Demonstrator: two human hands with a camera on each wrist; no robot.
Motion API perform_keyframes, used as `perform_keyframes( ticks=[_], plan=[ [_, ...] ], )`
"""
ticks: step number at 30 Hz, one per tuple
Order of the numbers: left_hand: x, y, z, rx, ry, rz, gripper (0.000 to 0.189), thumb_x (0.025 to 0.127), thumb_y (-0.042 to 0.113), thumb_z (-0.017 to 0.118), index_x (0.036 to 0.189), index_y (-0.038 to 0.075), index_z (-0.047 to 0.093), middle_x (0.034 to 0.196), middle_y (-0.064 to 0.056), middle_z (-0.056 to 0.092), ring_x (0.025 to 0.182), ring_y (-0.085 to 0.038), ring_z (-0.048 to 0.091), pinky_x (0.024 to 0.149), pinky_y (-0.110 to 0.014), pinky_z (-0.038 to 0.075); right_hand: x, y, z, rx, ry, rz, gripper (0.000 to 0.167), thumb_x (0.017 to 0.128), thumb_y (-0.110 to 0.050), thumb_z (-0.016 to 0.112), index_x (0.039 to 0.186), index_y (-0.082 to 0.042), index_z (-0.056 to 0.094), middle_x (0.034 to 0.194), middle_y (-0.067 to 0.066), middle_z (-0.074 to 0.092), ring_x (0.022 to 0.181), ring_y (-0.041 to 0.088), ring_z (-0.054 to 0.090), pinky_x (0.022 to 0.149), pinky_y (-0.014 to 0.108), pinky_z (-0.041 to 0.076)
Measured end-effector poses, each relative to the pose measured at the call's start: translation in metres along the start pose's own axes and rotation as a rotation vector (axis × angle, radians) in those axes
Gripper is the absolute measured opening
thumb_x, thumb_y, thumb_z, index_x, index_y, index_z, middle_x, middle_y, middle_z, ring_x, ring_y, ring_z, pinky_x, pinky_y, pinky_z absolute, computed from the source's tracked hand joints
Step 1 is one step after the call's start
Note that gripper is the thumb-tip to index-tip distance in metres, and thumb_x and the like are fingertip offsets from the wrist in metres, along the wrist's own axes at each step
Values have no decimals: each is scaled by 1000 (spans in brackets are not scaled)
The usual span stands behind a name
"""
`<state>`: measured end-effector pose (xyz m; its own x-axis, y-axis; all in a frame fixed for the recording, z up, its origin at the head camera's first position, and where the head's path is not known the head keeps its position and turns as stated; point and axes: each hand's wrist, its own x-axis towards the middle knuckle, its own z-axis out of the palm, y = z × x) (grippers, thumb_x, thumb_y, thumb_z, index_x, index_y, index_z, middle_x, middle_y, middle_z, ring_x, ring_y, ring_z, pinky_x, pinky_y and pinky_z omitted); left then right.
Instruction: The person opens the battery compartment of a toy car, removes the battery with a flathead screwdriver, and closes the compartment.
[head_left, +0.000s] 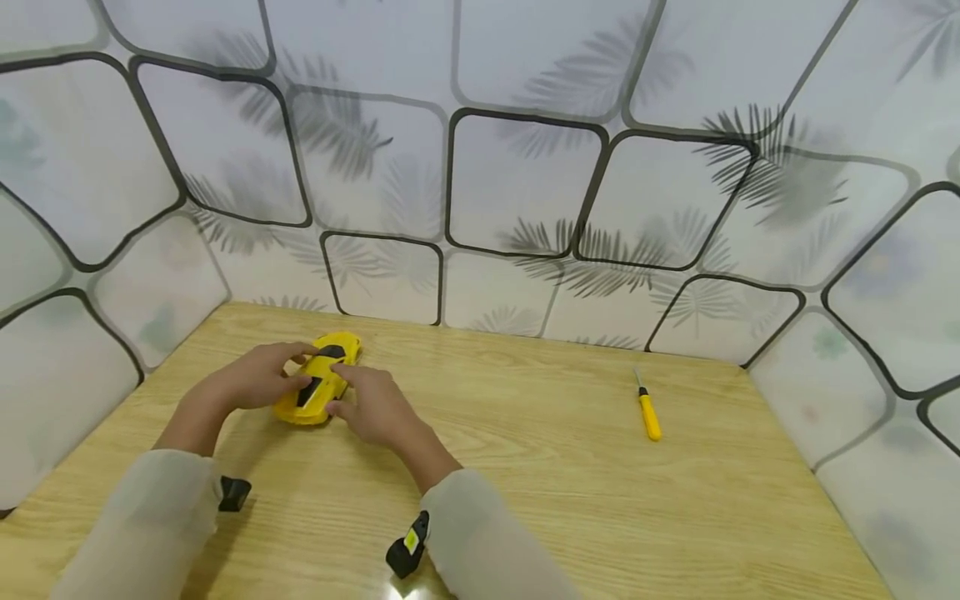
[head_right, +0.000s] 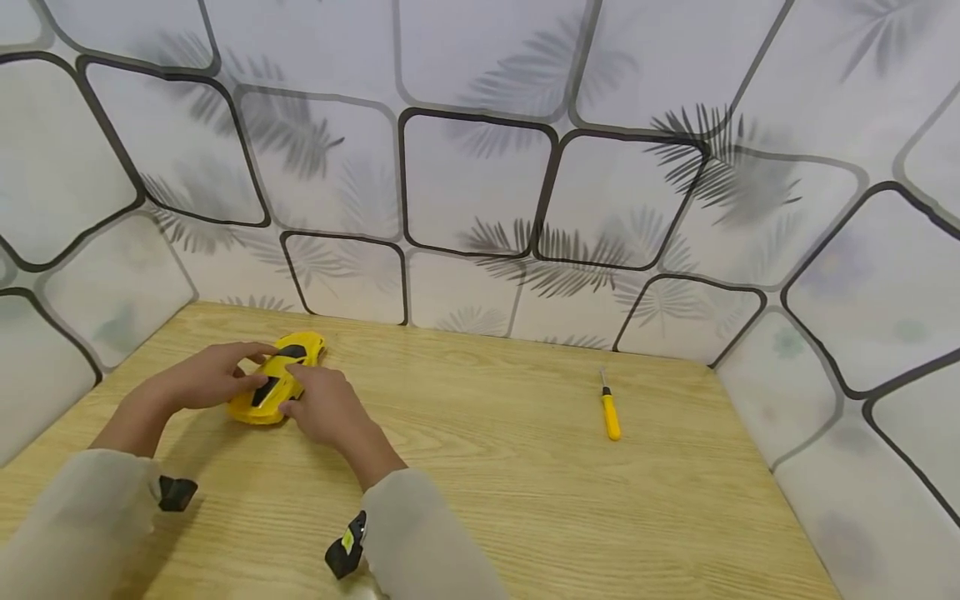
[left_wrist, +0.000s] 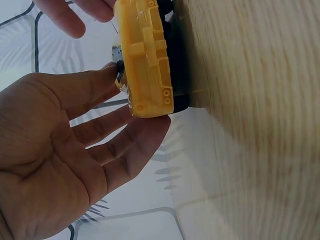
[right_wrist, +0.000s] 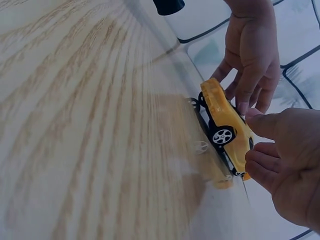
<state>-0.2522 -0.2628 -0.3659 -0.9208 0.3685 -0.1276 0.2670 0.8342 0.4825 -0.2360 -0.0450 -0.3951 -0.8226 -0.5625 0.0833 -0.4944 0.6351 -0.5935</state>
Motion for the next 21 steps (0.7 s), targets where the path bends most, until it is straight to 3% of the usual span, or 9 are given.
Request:
perform_keyframes(
  ticks=[11,16,21],
  plan=[
    [0,-3,-1,-44,-13,-5,53,100,19,67,144,-5,49,131,-35,58,112,-45,63,87,-52,59,5,4,12,232,48,107,51,98,-25,72,145,-12,59,125,-2,71,112,6,66,88,16,55],
    [-1,-5,-1,-126,-31,-14,55,99,16,69,145,-7,48,134,-38,54,105,-38,67,76,-41,62,9,5,15,239,56,125,49,96,-26,73,142,-11,62,128,-2,70,113,4,65,92,17,54],
    [-4,-9,-2,-232,-54,-35,57,98,10,69,147,-8,44,138,-40,48,102,-32,69,74,-39,64,12,7,17,224,39,138,48,95,-28,74,140,-14,64,133,-3,68,119,5,63,97,20,53]
  ],
)
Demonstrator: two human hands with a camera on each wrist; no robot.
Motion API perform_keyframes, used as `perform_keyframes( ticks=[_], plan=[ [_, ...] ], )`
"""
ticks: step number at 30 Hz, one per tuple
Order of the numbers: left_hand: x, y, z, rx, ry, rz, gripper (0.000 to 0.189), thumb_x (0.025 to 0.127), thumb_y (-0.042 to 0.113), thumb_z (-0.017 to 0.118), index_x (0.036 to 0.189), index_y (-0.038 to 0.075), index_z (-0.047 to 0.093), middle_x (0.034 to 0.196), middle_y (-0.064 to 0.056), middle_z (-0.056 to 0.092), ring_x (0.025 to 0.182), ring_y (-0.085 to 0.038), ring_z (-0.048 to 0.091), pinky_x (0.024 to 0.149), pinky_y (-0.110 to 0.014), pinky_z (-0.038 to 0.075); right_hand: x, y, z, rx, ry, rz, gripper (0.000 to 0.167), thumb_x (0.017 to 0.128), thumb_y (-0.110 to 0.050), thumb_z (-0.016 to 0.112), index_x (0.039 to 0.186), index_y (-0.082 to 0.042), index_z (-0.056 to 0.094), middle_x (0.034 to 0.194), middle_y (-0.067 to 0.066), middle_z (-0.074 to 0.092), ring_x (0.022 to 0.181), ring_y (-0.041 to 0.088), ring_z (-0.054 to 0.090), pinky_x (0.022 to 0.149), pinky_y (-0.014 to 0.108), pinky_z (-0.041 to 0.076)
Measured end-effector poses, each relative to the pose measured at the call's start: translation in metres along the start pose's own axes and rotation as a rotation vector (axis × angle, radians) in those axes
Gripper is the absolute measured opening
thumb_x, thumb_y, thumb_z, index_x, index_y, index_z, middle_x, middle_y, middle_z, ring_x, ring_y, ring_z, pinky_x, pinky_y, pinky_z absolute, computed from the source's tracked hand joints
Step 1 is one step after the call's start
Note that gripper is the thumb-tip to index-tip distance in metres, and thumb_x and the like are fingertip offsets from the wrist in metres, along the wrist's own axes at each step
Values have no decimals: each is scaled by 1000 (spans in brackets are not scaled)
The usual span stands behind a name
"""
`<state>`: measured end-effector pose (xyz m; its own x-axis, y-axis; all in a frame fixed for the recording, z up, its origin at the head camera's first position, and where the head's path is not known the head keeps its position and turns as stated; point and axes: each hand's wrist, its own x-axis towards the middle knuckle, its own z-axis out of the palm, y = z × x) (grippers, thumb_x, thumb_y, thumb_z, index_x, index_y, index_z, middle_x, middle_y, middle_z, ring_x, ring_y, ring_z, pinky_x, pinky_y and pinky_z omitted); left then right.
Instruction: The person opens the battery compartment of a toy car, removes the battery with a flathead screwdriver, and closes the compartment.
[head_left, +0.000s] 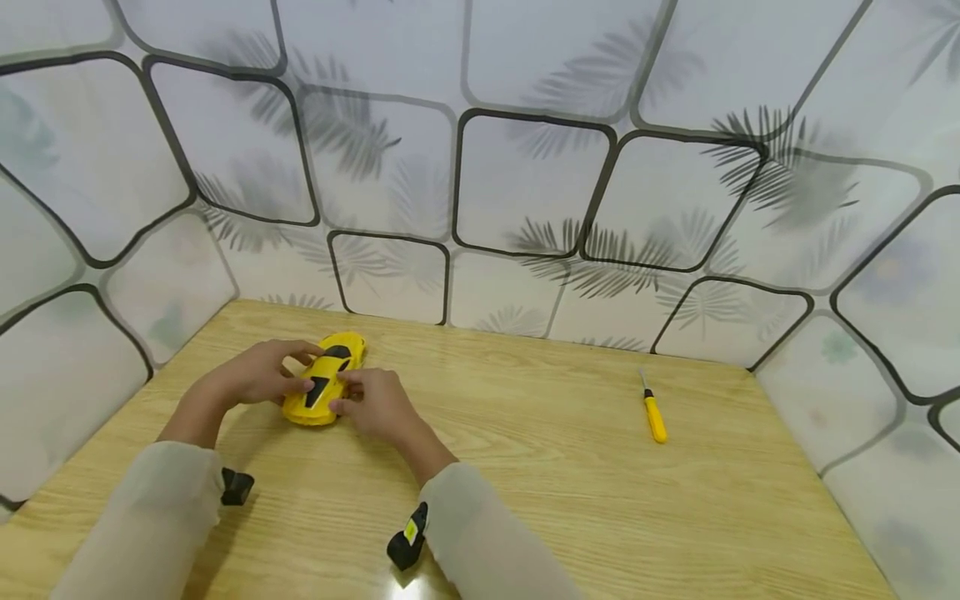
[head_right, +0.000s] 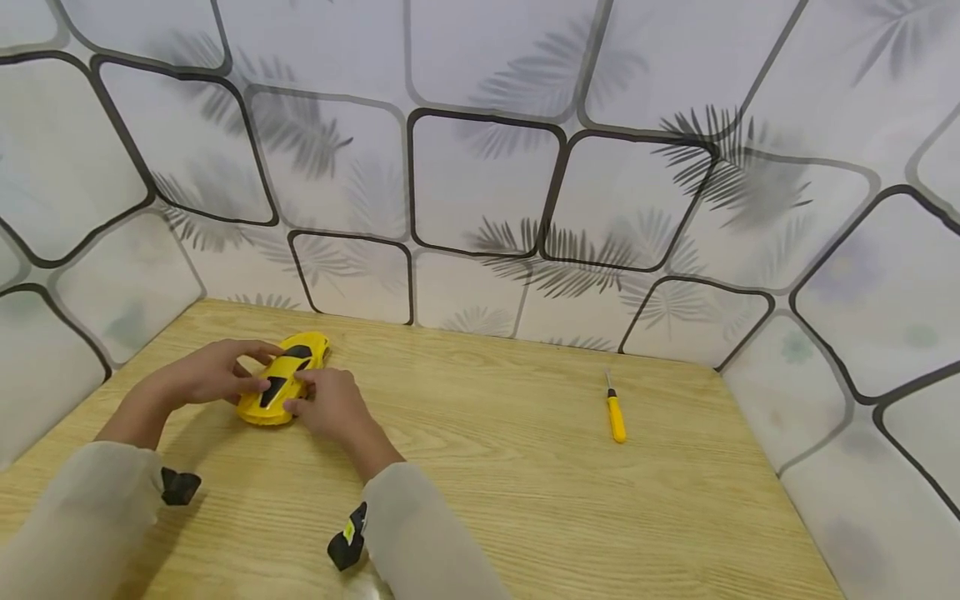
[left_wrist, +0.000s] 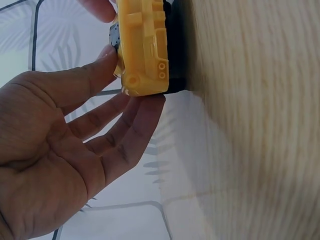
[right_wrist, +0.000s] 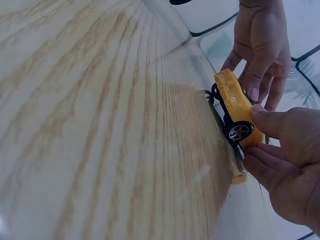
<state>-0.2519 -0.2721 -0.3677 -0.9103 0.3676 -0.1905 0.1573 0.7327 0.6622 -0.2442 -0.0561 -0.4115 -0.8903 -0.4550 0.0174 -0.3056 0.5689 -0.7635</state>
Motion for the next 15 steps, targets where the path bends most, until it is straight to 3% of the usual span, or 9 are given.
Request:
perform_keyframes(
  ticks=[15],
  plan=[
    [4,6,2,-37,-9,-20,58,98,6,68,148,-9,43,141,-41,44,103,-35,68,76,-41,64,1,4,-6,25,-12,23,46,95,-26,75,139,-14,65,131,-4,69,115,5,64,95,19,54]
  ],
)
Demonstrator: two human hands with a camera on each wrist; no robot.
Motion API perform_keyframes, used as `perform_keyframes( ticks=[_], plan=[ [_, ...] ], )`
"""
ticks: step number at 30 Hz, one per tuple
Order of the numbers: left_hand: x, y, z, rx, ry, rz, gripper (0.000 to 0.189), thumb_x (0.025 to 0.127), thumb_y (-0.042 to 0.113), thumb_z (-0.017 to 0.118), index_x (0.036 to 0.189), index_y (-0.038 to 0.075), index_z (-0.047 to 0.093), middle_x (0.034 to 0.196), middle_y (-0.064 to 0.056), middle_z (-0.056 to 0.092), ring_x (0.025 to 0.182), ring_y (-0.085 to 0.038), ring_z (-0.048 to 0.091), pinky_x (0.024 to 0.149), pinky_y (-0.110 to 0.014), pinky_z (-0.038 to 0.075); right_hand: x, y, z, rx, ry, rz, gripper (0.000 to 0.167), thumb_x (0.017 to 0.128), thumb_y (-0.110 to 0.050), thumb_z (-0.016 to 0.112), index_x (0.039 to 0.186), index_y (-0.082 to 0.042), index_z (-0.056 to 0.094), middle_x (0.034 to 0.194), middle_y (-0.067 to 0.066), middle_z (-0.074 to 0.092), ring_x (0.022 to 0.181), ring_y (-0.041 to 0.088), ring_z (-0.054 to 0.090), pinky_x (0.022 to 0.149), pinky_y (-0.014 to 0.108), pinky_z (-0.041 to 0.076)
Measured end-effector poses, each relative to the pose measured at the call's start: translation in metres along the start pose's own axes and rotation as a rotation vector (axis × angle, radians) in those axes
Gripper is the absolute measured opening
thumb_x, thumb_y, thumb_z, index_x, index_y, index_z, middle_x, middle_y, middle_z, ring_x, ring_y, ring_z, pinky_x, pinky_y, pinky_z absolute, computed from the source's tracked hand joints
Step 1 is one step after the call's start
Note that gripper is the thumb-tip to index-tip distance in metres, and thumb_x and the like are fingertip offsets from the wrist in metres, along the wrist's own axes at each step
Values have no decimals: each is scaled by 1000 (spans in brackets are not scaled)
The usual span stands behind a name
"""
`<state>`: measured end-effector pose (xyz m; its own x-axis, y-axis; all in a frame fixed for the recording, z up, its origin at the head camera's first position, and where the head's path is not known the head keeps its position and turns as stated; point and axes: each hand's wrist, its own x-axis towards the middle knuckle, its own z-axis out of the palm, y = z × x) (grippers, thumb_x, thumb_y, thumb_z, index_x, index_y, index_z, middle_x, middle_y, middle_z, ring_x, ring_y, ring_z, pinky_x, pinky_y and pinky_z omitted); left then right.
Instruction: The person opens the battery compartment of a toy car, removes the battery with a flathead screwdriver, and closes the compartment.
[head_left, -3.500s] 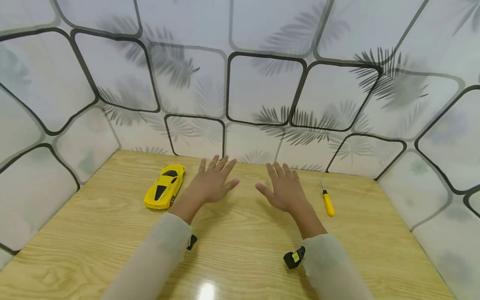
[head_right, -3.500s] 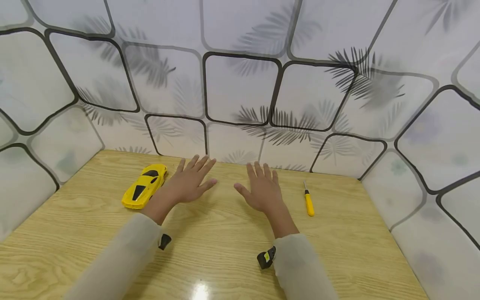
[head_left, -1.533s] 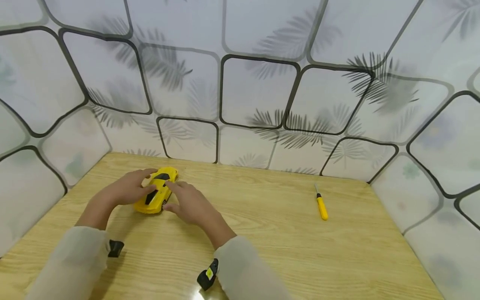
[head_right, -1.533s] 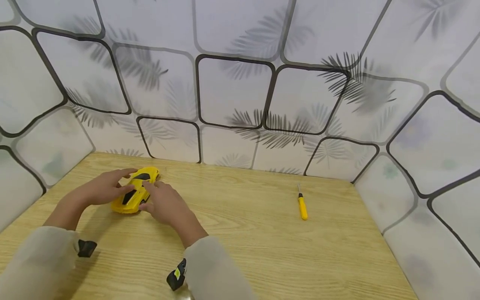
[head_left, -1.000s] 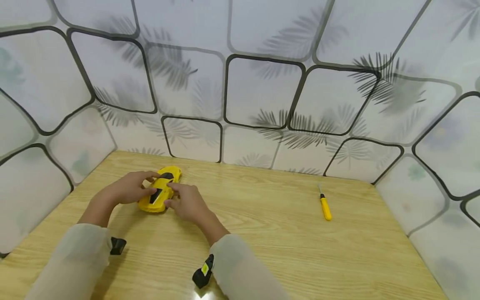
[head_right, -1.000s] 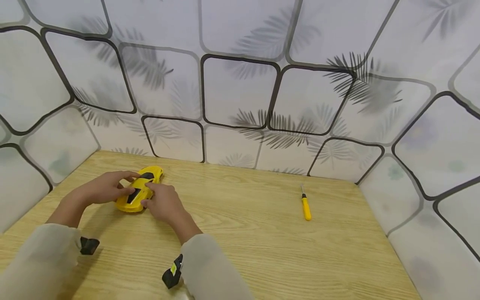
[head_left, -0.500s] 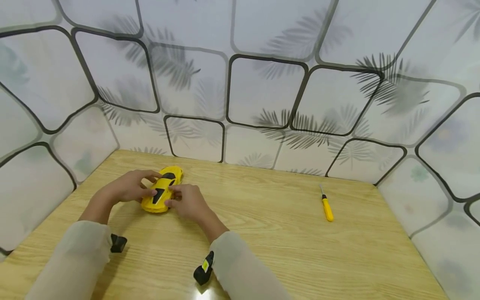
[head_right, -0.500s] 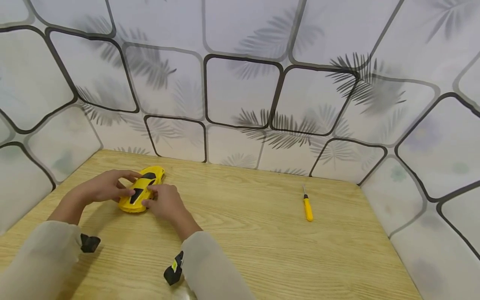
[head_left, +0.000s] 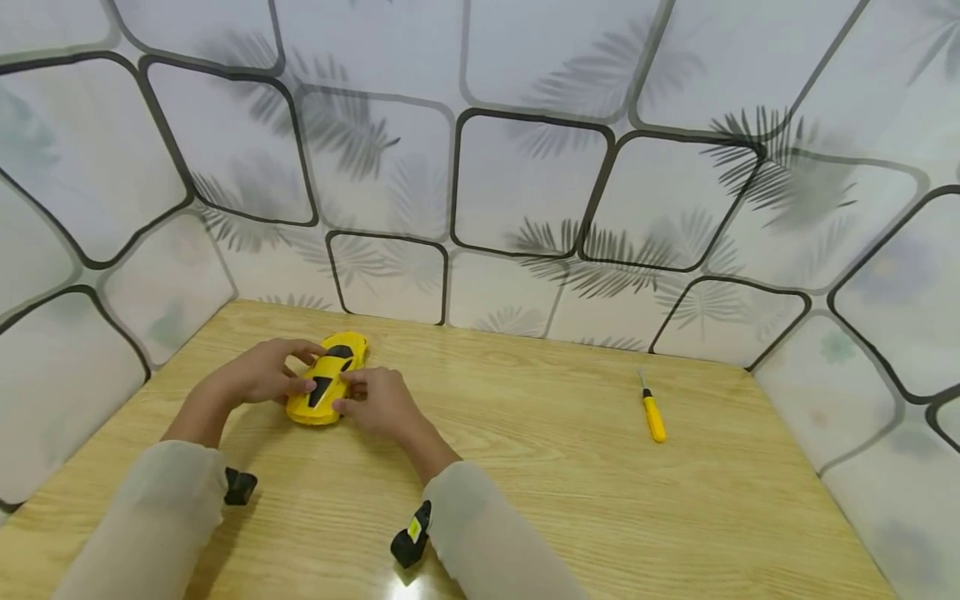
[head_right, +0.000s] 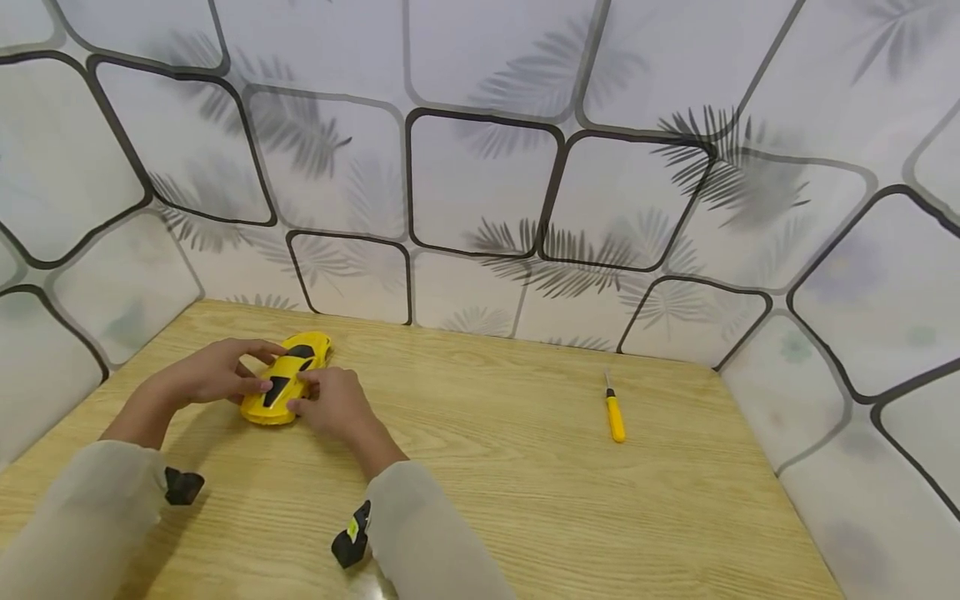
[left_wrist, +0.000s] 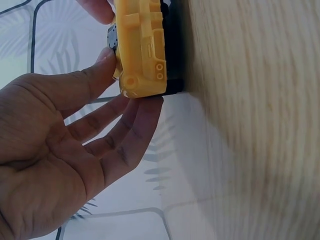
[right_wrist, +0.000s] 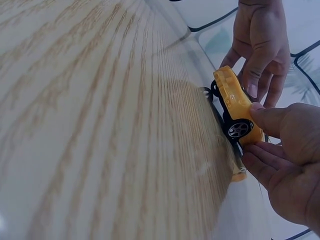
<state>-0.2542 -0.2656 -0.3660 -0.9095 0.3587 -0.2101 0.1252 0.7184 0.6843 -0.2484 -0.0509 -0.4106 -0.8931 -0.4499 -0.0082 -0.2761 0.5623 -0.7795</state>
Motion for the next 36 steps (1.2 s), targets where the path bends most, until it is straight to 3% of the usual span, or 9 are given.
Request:
perform_keyframes(
  ticks=[8,18,29,36],
  plan=[
    [4,5,5,22,12,-12,57,97,4,69,146,-9,45,139,-39,47,99,-31,68,76,-41,64,-3,3,-4,42,12,19,46,93,-24,77,136,-11,67,128,-2,71,113,5,66,93,19,55],
    [9,9,10,20,3,-21,57,97,5,70,146,-9,45,139,-38,48,105,-38,67,74,-40,64,-5,8,-8,57,15,28,44,92,-21,79,133,-10,69,124,-1,72,109,6,67,89,17,55],
    [25,26,21,59,28,24,57,96,8,72,145,-8,48,137,-36,52,100,-31,68,72,-37,64,-12,21,-34,103,15,-6,42,92,-15,79,131,-3,69,123,7,73,109,15,70,87,21,58],
    [34,35,29,38,23,14,57,97,7,71,146,-7,47,139,-35,51,97,-28,70,72,-36,64,-17,28,-47,84,4,-3,42,93,-14,78,132,-2,68,124,8,72,109,16,70,88,22,58]
  ],
)
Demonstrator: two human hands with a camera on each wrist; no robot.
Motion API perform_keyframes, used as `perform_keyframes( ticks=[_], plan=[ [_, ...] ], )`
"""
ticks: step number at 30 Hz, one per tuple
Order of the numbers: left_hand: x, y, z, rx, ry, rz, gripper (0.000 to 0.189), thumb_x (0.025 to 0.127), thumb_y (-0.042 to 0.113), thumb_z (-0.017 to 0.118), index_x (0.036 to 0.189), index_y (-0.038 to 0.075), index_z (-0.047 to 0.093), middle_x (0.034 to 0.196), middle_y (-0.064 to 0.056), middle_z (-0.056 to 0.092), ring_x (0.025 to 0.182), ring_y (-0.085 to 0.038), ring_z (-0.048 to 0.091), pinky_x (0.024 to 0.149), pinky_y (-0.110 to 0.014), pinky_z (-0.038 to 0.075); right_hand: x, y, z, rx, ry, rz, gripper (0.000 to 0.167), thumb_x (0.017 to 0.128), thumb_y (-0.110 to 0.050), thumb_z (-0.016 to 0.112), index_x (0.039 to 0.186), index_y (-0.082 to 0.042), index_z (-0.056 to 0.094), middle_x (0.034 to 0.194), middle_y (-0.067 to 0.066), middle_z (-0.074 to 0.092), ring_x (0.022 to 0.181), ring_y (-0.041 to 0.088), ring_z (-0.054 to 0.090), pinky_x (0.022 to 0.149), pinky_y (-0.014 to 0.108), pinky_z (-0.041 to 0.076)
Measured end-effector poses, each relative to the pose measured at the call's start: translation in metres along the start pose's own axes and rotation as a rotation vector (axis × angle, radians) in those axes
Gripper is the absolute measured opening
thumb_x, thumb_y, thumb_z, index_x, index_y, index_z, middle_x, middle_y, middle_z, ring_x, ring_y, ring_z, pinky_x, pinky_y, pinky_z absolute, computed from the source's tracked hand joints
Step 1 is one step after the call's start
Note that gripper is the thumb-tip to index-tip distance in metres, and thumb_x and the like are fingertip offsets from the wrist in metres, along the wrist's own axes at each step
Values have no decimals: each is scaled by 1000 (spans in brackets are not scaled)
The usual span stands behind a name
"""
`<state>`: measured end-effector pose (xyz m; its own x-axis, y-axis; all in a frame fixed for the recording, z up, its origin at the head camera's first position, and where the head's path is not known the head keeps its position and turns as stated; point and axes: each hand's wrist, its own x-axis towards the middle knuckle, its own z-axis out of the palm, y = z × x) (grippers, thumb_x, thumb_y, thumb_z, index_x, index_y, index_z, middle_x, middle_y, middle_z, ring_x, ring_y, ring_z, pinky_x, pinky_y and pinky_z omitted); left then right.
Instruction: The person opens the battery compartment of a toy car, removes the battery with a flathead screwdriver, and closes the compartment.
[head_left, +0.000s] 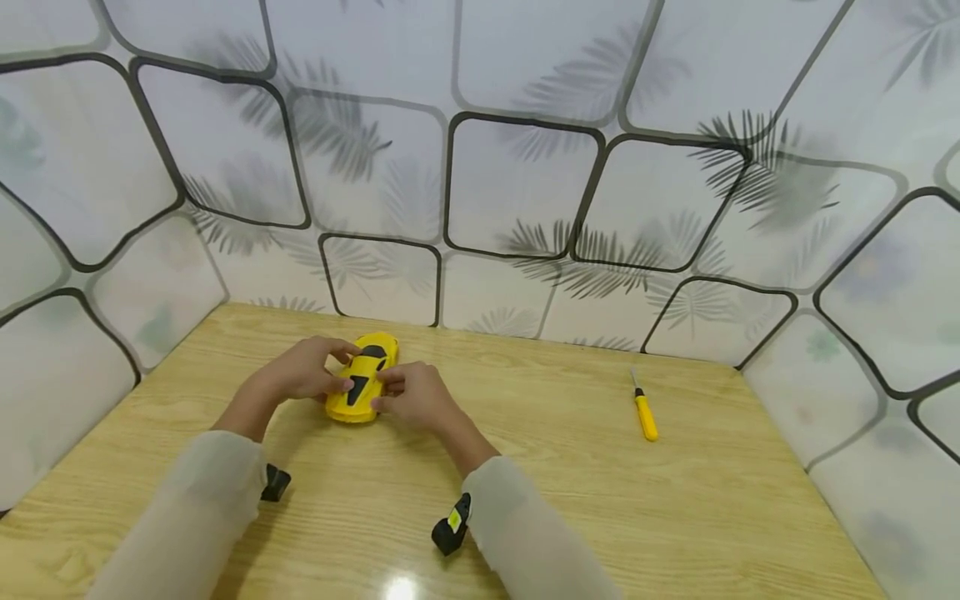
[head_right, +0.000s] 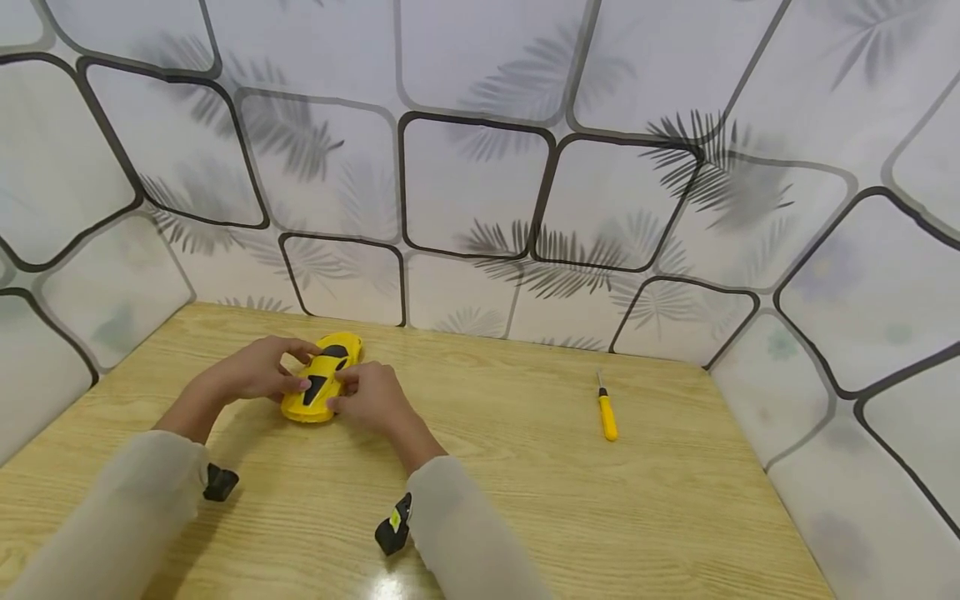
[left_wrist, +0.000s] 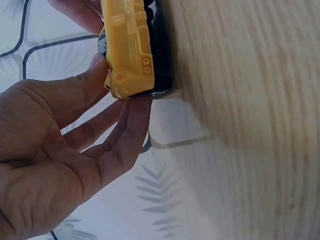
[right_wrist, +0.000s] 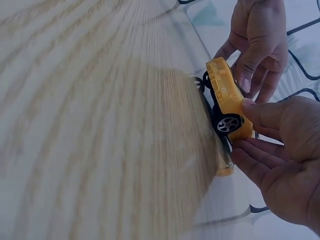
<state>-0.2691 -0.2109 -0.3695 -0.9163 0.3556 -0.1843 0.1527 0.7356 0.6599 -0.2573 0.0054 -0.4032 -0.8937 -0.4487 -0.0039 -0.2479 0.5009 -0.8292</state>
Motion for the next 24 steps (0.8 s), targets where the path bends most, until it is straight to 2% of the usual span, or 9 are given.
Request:
perform_keyframes(
  ticks=[9,16,21,24],
  plan=[
    [9,15,13,24,11,0,56,96,7,71,146,-6,48,138,-33,52,97,-27,69,73,-34,63,-6,6,-16,-9,-6,35,43,91,-10,79,131,-1,68,125,11,71,111,20,70,89,25,59],
    [16,29,20,23,4,-9,55,97,7,70,146,-5,49,140,-33,52,108,-34,66,73,-35,64,-11,12,-29,-54,-14,32,43,91,-10,79,131,-1,68,126,11,71,112,20,69,90,26,59],
    [23,32,27,39,13,13,54,96,6,72,145,-4,51,137,-32,54,111,-37,64,72,-35,64,-16,15,-37,-101,-19,34,43,91,-12,80,131,-3,69,129,10,70,115,21,68,92,28,59],
    [27,35,31,67,23,29,54,95,8,73,144,-3,53,135,-30,57,115,-39,62,78,-37,63,-19,18,-42,-118,-19,40,43,91,-12,79,132,-3,69,130,10,69,116,23,68,93,30,59]
  ],
)
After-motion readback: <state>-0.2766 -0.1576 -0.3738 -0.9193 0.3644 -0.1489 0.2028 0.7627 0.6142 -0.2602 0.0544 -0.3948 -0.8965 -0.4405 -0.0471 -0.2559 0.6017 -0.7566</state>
